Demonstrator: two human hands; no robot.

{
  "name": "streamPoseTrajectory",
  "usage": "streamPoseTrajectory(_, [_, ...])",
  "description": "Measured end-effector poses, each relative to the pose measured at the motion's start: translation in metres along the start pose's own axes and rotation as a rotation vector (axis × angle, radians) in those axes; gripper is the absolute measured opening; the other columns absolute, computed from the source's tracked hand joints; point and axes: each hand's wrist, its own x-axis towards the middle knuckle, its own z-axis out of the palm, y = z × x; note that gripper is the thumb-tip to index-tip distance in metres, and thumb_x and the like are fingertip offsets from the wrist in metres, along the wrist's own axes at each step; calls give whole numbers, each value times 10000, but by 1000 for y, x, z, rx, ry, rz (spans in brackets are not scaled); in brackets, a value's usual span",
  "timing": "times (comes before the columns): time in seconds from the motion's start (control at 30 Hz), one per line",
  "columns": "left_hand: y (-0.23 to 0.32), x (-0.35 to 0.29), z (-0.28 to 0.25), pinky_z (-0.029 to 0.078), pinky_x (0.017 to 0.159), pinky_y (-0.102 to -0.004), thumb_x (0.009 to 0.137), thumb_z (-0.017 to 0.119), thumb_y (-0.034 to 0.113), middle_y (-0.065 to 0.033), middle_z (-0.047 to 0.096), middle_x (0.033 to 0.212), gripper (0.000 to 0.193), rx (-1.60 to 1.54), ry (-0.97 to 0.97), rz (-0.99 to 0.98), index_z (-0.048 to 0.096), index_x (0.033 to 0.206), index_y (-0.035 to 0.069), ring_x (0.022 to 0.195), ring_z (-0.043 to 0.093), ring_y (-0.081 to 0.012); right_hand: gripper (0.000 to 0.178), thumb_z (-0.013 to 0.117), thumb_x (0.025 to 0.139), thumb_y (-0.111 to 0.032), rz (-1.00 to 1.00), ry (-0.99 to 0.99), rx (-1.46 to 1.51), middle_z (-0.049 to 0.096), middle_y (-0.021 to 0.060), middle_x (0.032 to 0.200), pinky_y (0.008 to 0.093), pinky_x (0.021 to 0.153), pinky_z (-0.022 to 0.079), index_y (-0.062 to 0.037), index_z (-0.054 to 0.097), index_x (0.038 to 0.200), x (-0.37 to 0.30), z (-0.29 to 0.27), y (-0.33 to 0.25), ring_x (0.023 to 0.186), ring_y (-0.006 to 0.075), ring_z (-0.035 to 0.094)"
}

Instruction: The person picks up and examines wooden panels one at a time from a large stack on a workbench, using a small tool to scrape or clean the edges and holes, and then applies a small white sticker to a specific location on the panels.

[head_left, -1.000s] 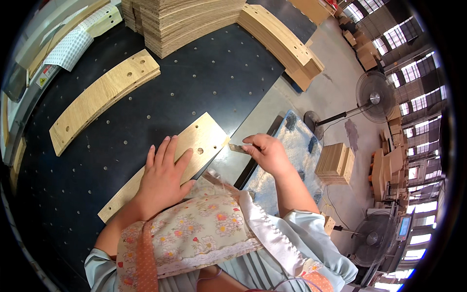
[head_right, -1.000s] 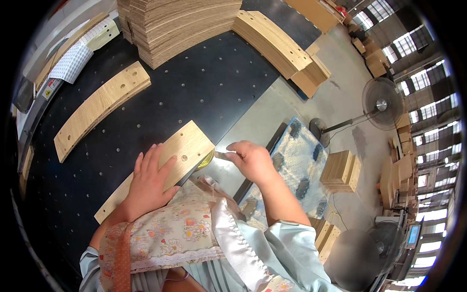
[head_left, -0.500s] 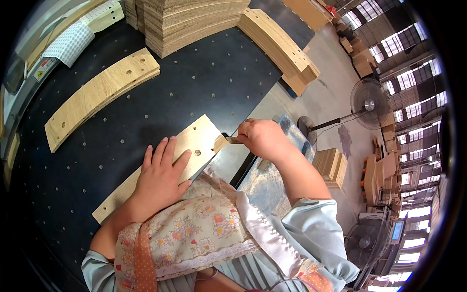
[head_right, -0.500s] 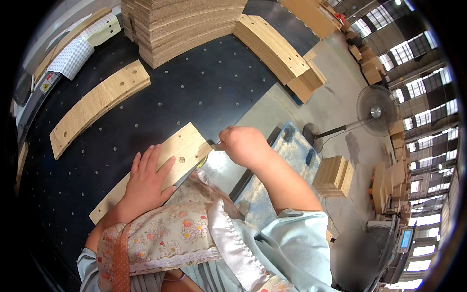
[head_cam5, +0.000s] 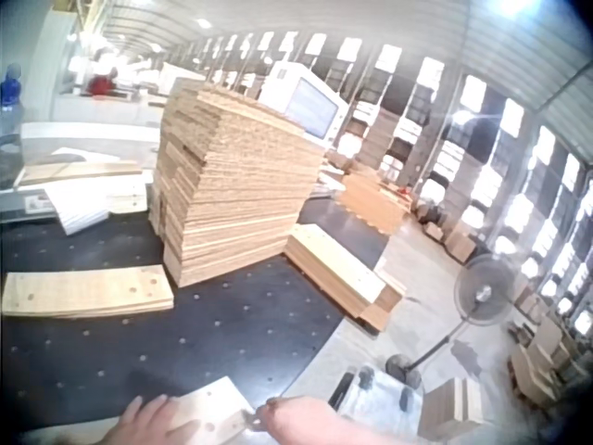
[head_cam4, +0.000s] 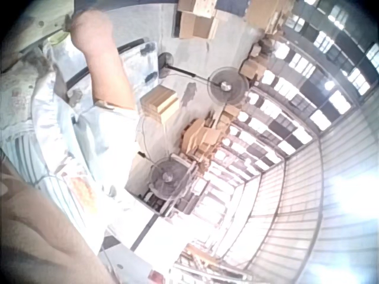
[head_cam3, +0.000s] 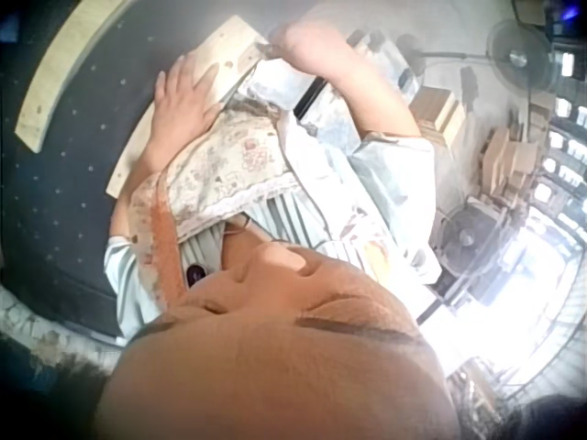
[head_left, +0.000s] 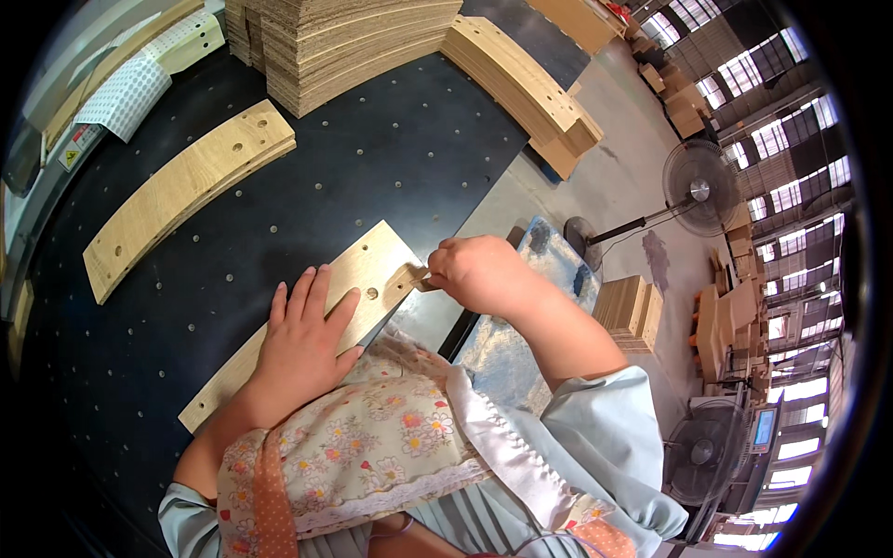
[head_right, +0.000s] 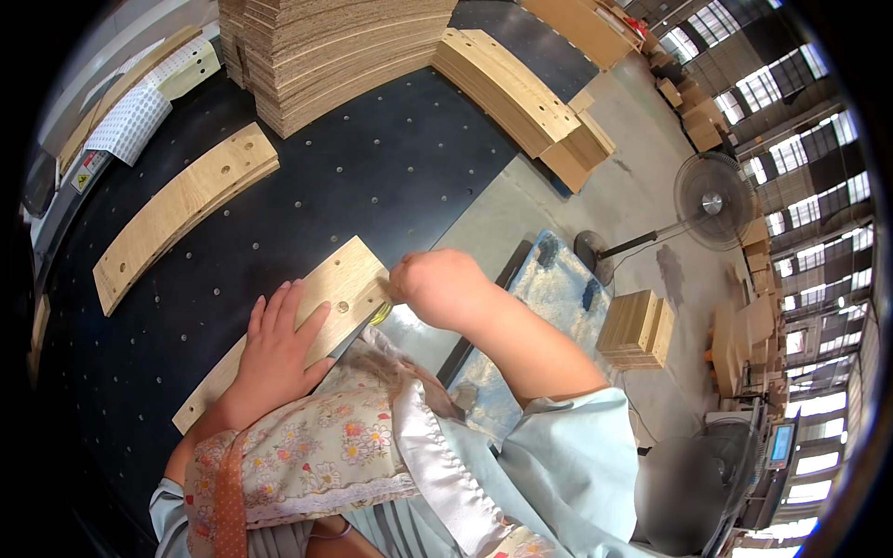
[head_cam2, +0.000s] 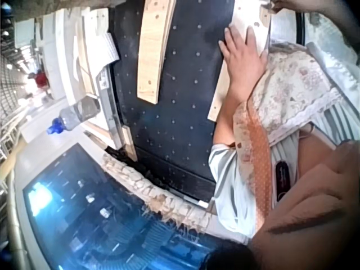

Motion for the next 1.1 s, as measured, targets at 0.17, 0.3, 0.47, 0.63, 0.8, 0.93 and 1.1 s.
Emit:
streamPoseTrajectory(0.17, [0,0,-1,166,1080,-538,736,693,331,-225,256,1419,670,5,-6,-5,442,1320,119,1338,223,-361,79,582,775,-152,74,-55,-130,628,96,828,383,616,505,-89,626,794,0,-6,2,744,300,624])
streamPoseTrajectory(0.3, [0,0,-1,163,1082,-534,739,691,335,-224,256,1422,669,-1,-12,-5,441,1322,123,1339,221,-358,80,587,764,-152,-31,-16,-63,626,91,812,378,604,505,-86,622,791,-1,-1,-6,726,288,629])
streamPoseTrajectory(0.47, [-1,0,-1,164,1084,-529,736,694,339,-224,254,1424,673,6,-22,-12,441,1321,126,1342,219,-354,78,581,755,-150,34,-22,-224,625,74,800,365,596,508,-101,635,783,-1,-2,-3,719,258,635])
streamPoseTrajectory(0.63, [0,0,-2,161,1086,-526,733,694,334,-226,252,1425,673,-2,-9,-2,440,1320,124,1343,218,-353,66,582,750,-148,-37,47,-162,616,72,786,367,568,506,-94,616,768,-5,4,-4,680,260,632])
streamPoseTrajectory(0.8, [-1,0,-1,155,1087,-524,735,692,331,-229,253,1422,671,-4,-21,-7,438,1321,121,1344,215,-355,99,630,760,-175,14,157,35,606,90,770,365,580,492,-79,618,782,-9,0,-2,659,277,610])
streamPoseTrajectory(0.93, [-2,0,-2,152,1088,-523,738,690,330,-232,251,1421,673,-3,-29,-9,434,1325,121,1345,212,-356,105,664,747,-85,157,144,561,569,42,680,293,536,444,-48,594,816,-14,14,-7,575,169,558])
streamPoseTrajectory(1.1, [0,2,-5,143,1092,-521,750,680,331,-232,242,1426,669,-7,-66,-9,428,1332,121,1351,198,-360,232,649,772,40,463,103,1667,496,-61,690,183,461,304,-52,541,957,-44,71,-7,517,13,403])
